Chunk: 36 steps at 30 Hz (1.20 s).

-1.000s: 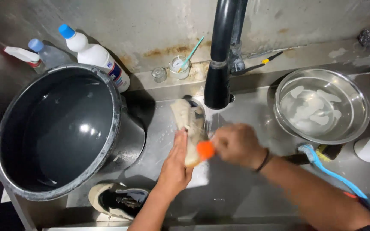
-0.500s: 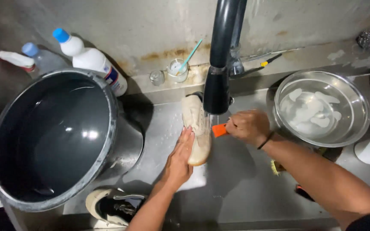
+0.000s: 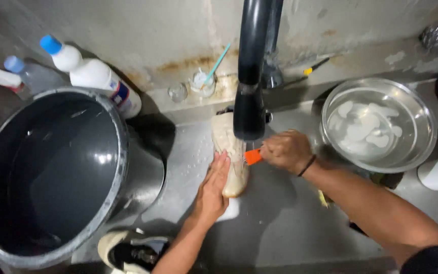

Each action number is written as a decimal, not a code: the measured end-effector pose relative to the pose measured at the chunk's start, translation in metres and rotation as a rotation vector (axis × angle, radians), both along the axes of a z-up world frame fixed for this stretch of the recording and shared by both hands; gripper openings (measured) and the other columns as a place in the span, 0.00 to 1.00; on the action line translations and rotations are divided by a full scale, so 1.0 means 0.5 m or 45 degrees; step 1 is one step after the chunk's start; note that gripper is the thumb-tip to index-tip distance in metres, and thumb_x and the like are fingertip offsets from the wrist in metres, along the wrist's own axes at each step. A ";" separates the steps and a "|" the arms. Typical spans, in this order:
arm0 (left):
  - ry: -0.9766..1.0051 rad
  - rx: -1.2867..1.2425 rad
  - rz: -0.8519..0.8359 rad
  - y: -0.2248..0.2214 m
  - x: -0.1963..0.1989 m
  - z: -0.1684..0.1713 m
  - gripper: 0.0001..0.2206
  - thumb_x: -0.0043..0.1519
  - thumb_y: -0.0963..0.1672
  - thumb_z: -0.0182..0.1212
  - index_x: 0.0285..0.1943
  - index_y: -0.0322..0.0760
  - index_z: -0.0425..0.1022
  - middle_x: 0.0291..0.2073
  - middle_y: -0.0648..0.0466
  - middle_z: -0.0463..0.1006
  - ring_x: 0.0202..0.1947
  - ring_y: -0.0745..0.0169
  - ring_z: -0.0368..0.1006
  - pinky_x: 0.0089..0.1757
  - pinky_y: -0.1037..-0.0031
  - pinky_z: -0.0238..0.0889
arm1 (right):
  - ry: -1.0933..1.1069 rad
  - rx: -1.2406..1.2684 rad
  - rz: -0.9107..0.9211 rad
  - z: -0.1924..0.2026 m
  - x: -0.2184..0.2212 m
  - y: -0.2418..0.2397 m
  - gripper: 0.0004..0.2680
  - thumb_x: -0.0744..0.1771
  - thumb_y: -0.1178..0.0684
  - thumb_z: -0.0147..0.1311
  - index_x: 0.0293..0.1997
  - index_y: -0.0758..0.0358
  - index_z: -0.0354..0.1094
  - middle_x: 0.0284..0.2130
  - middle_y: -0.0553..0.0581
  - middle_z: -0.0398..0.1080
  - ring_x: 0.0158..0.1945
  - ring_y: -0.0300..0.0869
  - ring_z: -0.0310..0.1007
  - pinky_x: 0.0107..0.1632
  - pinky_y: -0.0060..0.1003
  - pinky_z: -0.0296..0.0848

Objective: Cleaning a shoe in a sink using brushes and cleaning solution

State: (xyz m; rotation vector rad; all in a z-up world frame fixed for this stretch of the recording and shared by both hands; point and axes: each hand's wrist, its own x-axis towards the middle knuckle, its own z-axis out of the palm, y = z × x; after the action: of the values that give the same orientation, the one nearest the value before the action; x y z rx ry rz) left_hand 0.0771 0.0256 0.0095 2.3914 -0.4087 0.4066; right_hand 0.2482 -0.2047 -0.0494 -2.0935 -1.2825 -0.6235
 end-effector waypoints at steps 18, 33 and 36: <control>0.055 -0.213 -0.008 0.014 -0.042 0.032 0.47 0.44 0.30 0.39 0.81 0.41 0.46 0.78 0.40 0.52 0.77 0.35 0.52 0.59 0.62 0.68 | 0.226 -0.113 -0.472 0.074 -0.048 0.026 0.18 0.66 0.45 0.47 0.13 0.55 0.54 0.11 0.53 0.58 0.15 0.50 0.58 0.20 0.50 0.54; 0.182 -0.361 0.034 0.037 -0.093 0.032 0.36 0.56 0.30 0.48 0.78 0.34 0.51 0.76 0.41 0.55 0.77 0.44 0.52 0.69 0.65 0.51 | 0.351 0.150 -0.043 0.024 -0.094 0.050 0.11 0.66 0.46 0.50 0.22 0.49 0.72 0.20 0.45 0.73 0.21 0.40 0.71 0.25 0.40 0.67; 0.244 -0.387 0.006 0.028 -0.095 0.042 0.36 0.55 0.32 0.44 0.79 0.35 0.50 0.77 0.42 0.54 0.77 0.43 0.50 0.68 0.62 0.52 | 0.177 -0.028 -0.391 0.068 -0.098 0.039 0.15 0.65 0.49 0.50 0.14 0.56 0.55 0.11 0.52 0.55 0.15 0.47 0.53 0.20 0.48 0.50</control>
State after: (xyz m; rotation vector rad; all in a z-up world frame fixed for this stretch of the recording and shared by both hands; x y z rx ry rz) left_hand 0.0297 0.0396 0.0305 2.1114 -0.2356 0.2206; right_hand 0.1993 -0.1852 -0.0155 -2.3294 -0.9036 -0.5821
